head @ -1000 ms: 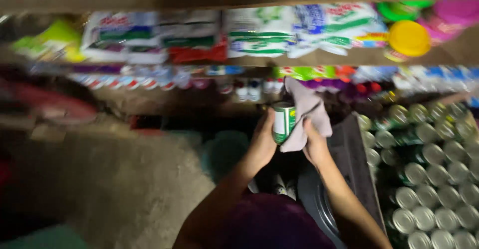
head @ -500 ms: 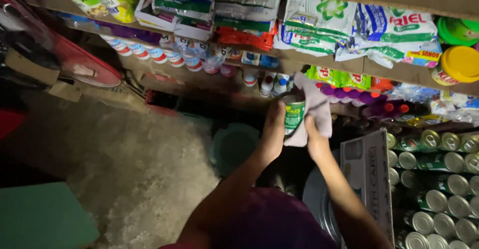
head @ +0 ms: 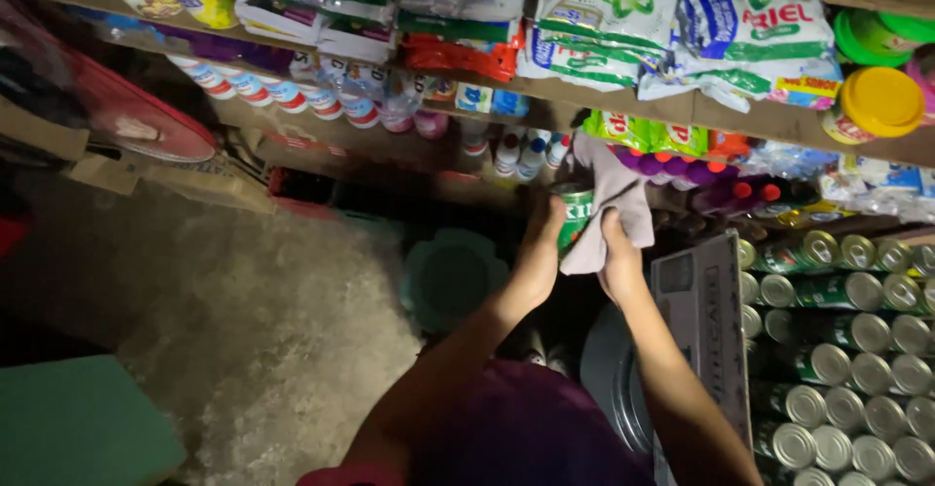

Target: Wiping canned food items with a cloth and placing them onto shelves.

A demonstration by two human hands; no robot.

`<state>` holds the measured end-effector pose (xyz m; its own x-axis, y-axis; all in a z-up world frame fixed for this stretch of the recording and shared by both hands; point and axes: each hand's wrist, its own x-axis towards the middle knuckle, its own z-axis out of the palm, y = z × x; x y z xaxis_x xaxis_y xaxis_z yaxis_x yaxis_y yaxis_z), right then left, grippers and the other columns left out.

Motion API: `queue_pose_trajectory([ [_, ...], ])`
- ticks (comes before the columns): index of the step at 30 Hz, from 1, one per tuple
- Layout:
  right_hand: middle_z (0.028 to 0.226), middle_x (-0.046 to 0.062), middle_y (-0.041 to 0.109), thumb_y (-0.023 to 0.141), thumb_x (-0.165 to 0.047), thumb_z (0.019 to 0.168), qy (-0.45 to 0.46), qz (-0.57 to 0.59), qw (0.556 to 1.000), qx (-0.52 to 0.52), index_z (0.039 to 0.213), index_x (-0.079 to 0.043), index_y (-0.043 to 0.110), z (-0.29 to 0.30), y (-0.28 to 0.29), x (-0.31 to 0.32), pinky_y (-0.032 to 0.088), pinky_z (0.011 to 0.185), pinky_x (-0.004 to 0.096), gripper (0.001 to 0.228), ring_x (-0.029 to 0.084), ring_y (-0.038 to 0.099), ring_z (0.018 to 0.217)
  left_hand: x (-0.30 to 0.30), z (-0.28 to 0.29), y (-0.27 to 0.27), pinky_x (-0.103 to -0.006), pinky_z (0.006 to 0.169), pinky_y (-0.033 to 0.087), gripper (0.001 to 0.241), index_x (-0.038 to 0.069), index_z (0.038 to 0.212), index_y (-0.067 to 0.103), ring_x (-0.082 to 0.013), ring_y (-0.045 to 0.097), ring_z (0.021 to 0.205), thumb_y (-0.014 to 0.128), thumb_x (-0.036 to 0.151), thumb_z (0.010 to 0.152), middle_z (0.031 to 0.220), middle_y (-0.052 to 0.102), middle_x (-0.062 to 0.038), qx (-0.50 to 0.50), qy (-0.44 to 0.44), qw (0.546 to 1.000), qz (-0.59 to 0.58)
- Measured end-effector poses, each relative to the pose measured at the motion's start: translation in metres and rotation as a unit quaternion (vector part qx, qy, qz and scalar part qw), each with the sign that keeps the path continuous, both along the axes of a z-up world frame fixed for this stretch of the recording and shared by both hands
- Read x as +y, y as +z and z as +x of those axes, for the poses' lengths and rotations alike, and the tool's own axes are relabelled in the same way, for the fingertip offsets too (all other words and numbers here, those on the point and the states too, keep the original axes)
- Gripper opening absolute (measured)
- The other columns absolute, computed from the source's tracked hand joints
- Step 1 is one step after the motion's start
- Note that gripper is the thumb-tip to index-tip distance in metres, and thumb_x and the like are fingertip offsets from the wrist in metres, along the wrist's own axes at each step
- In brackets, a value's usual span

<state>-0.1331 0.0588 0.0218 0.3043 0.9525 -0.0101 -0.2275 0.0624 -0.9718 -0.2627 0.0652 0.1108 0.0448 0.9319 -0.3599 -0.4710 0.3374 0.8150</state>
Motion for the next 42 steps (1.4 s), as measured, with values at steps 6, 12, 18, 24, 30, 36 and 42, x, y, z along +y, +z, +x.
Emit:
queue_pose_trajectory([
  [6,0.164,0.026,0.03,0.06,-0.037,0.097,0.132,0.289,0.863,-0.393,0.11,-0.006,0.057,-0.025,0.088,-0.032,0.027,0.125,0.056,0.034,0.052,0.026,0.155,0.015,0.003,-0.018,-0.0558,0.127,0.012,0.076,0.015,0.162,0.029,-0.0365,0.017,0.156,0.042,0.062,0.104,0.171,0.018,-0.011,-0.028,0.021,0.996,-0.084],
  [12,0.152,0.013,0.037,0.07,-0.014,0.09,0.046,0.063,0.977,-0.198,0.157,-0.006,0.028,0.009,0.03,-0.011,0.05,0.102,0.031,0.08,0.022,0.048,0.131,0.002,0.013,0.023,-0.05,0.125,0.026,0.091,-0.002,0.158,0.033,-0.0373,0.03,0.152,0.048,0.066,0.099,0.163,0.031,-0.025,-0.049,0.019,0.993,-0.105],
  [18,0.164,0.013,0.03,0.064,-0.061,0.088,0.058,0.098,0.977,-0.179,0.161,-0.004,0.026,-0.004,0.065,-0.035,0.03,0.122,0.04,0.1,0.019,0.039,0.142,0.0,-0.005,0.066,-0.0518,0.122,0.029,0.088,0.017,0.159,0.035,-0.0327,0.036,0.149,0.074,0.05,0.087,0.163,0.034,-0.016,-0.018,-0.045,0.997,-0.066],
  [24,0.167,0.024,0.026,0.051,-0.07,0.091,0.048,0.276,0.885,-0.372,0.153,-0.005,0.043,-0.012,0.075,-0.03,0.009,0.129,0.055,0.09,0.041,0.018,0.156,-0.001,-0.001,0.025,-0.0471,0.123,0.028,0.074,0.007,0.155,0.043,-0.0293,0.036,0.149,0.058,0.054,0.099,0.162,0.039,-0.015,-0.022,-0.011,0.998,-0.062],
  [30,0.147,0.017,0.056,0.061,-0.051,0.101,-0.052,-0.036,0.998,0.032,0.141,-0.002,0.058,0.0,0.037,-0.033,0.041,0.116,0.045,0.063,0.023,0.053,0.133,-0.013,-0.002,0.026,-0.0474,0.125,0.026,0.096,0.002,0.159,0.027,-0.0358,0.031,0.149,0.061,0.062,0.093,0.163,0.029,-0.023,0.001,-0.065,0.998,-0.003],
  [36,0.161,0.027,0.03,0.055,-0.054,0.099,0.006,0.158,0.958,-0.239,0.156,0.003,0.032,-0.015,0.071,-0.055,0.023,0.122,0.055,0.084,0.034,0.029,0.147,-0.001,-0.013,-0.023,-0.0516,0.108,0.046,0.093,0.014,0.152,0.046,-0.0351,0.058,0.128,0.091,0.036,0.073,0.137,0.06,-0.017,0.169,-0.099,0.944,0.264],
  [42,0.151,0.015,0.048,0.055,-0.048,0.102,-0.013,0.081,0.993,-0.09,0.152,0.002,0.041,0.02,0.016,-0.045,0.035,0.12,0.044,0.073,0.019,0.046,0.136,0.003,-0.037,-0.006,-0.0481,0.114,0.044,0.077,0.012,0.148,0.057,-0.0311,0.056,0.136,0.089,0.017,0.078,0.139,0.064,-0.015,0.176,-0.154,0.887,0.399],
])
